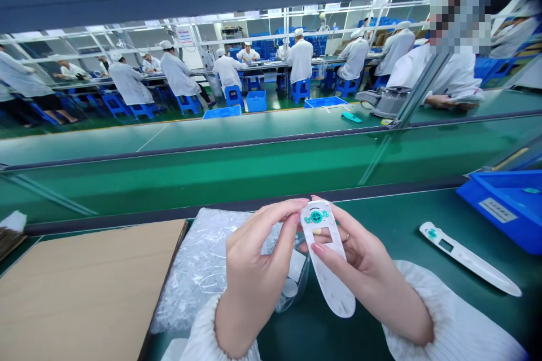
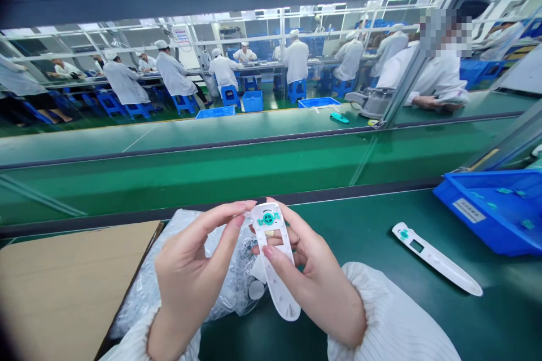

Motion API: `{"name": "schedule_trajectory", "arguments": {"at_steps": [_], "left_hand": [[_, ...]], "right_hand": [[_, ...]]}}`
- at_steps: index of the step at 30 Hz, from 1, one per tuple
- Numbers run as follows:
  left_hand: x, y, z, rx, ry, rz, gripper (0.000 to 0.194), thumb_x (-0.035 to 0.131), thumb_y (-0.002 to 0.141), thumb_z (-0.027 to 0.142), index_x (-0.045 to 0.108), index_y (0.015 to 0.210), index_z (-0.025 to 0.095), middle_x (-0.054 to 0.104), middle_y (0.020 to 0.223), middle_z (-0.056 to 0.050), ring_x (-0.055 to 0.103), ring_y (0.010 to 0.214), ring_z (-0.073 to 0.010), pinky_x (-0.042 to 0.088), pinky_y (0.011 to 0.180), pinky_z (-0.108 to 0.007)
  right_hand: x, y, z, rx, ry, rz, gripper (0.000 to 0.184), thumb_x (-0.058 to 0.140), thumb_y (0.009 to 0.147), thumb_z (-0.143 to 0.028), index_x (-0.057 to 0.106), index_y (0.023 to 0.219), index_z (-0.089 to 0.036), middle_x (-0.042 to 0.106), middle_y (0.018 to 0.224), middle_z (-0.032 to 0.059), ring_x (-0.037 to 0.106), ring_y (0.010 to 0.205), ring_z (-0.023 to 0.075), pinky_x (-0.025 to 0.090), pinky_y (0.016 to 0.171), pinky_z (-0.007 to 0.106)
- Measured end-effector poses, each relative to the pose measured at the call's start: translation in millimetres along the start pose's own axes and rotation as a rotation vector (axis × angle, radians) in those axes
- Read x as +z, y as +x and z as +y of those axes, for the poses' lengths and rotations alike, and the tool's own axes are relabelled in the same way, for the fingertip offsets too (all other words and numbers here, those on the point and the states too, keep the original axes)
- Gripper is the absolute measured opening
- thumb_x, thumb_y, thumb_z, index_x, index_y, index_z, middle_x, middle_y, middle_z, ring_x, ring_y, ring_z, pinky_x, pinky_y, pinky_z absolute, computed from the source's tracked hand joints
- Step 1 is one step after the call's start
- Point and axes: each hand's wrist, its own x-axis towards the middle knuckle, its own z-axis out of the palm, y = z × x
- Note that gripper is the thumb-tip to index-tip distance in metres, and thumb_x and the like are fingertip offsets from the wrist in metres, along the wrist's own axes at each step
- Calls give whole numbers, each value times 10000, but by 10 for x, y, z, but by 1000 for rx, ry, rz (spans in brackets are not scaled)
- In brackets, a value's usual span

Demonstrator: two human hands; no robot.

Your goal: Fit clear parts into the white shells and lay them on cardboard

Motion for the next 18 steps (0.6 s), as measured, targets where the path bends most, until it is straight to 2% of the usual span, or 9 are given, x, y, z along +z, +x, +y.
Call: {"name": "schedule_trajectory", "arguments": {"at_steps": [4,6,9,12,15,18], "left_hand": [[63,-24,-18,124,73,-24,228,647,918,25,712,1054,196,773,1117,-11,702,1095,-117,561,1016,-253],[89,-39,-29,125,85,-38,219,663,910,35,726,1048,194,748,1145,-36,693,1090,-129,583,953,-252],[108,-50,-30,110,80,-43,226,671,901,34,741,1057,182,714,1147,-62,702,1032,-123,602,810,-198],[111,-42,-22,53,38,-32,213,692,884,30,762,1005,191,712,1092,-42,709,973,-102,605,782,-168],[112,-27,-21,-63,-43,-36,181,711,872,47,775,916,211,724,1017,-6,711,919,-81,611,762,-136],[114,-25,-23,-101,-105,-70,183,696,882,65,779,927,221,740,1035,-6,720,930,-87,621,731,-121]], "right_hand": [[2,-18,14,-53,-149,12,498,590,1062,-344,428,1529,-412,702,1093,6,662,897,163,597,784,255],[6,-25,3,-59,-183,3,500,566,1071,-344,412,1536,-442,694,1050,-3,623,789,149,585,719,245],[12,-27,-17,-73,-217,-1,498,550,1075,-335,407,1529,-479,680,1006,-15,593,764,144,567,681,228],[11,-22,-28,-83,-246,-4,512,544,1073,-324,400,1540,-477,646,908,-17,603,799,155,565,680,220],[6,-20,-32,-92,-290,-2,530,541,1068,-328,396,1571,-405,604,820,-4,619,805,171,577,675,228],[-1,-27,-32,-118,-335,2,573,518,1067,-308,346,1612,-342,591,785,-6,609,736,164,598,698,252]]}}
